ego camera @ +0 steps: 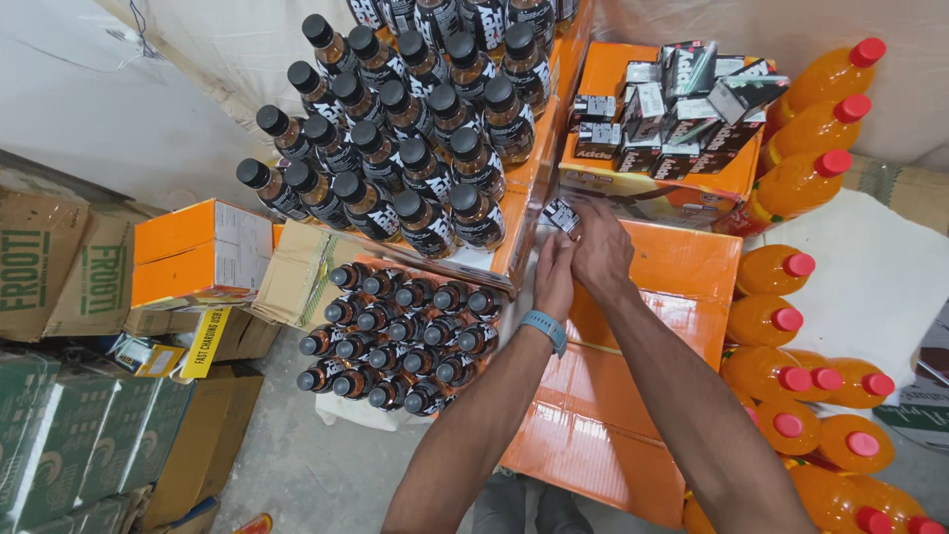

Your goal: The person repeatedly picks small white boxes from a stack of orange cartons and places them in a neat grid on a larger cardboard box. The person walks back and forth between the two locations multiple times, handling one box at a time.

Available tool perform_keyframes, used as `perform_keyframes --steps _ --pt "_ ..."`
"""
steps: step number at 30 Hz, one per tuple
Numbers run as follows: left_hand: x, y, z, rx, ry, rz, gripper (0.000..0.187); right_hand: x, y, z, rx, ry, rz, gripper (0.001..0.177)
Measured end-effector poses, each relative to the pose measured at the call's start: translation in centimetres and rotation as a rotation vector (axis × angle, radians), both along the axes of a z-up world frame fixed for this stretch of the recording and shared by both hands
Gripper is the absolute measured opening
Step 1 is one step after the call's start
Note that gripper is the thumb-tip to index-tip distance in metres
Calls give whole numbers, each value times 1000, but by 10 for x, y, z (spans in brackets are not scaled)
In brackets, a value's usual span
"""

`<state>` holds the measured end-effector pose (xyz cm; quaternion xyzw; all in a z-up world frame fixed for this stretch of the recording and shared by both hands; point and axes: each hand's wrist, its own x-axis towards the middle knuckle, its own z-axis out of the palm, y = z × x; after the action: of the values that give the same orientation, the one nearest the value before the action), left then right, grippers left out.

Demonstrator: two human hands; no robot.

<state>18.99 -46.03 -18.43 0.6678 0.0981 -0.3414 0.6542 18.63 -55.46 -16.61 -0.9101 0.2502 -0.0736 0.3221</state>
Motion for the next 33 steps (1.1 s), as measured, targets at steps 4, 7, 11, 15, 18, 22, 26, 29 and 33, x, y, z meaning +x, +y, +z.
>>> perform_keyframes --steps 4,7,11,15,18,22,26,29,33 --pt "-23 12 34 82 -42 -58 78 -20 -4 -2 118 40 -143 43" --pt "-33 15 21 -29 -80 9 72 -35 -5 3 395 -37 -305 45" --pt "-41 12 3 6 -291 -96 58 -62 -2 38 624 -164 -327 49" --pt "-60 25 47 12 -408 -99 47 -83 3 77 825 -333 -236 50" --pt "-67 29 56 -170 -385 -55 52 -98 13 101 917 -394 -228 48" --pt "-78 42 106 -261 -429 -52 51 -121 32 142 977 -432 -155 45" --pt "-84 74 149 -460 -480 51 47 -139 52 179 1001 -409 -52 46" --pt "-94 94 183 -477 -510 88 49 -138 55 186 912 -406 59 49" --pt "-96 126 173 -444 -546 145 47 -136 73 185 859 -416 183 56"
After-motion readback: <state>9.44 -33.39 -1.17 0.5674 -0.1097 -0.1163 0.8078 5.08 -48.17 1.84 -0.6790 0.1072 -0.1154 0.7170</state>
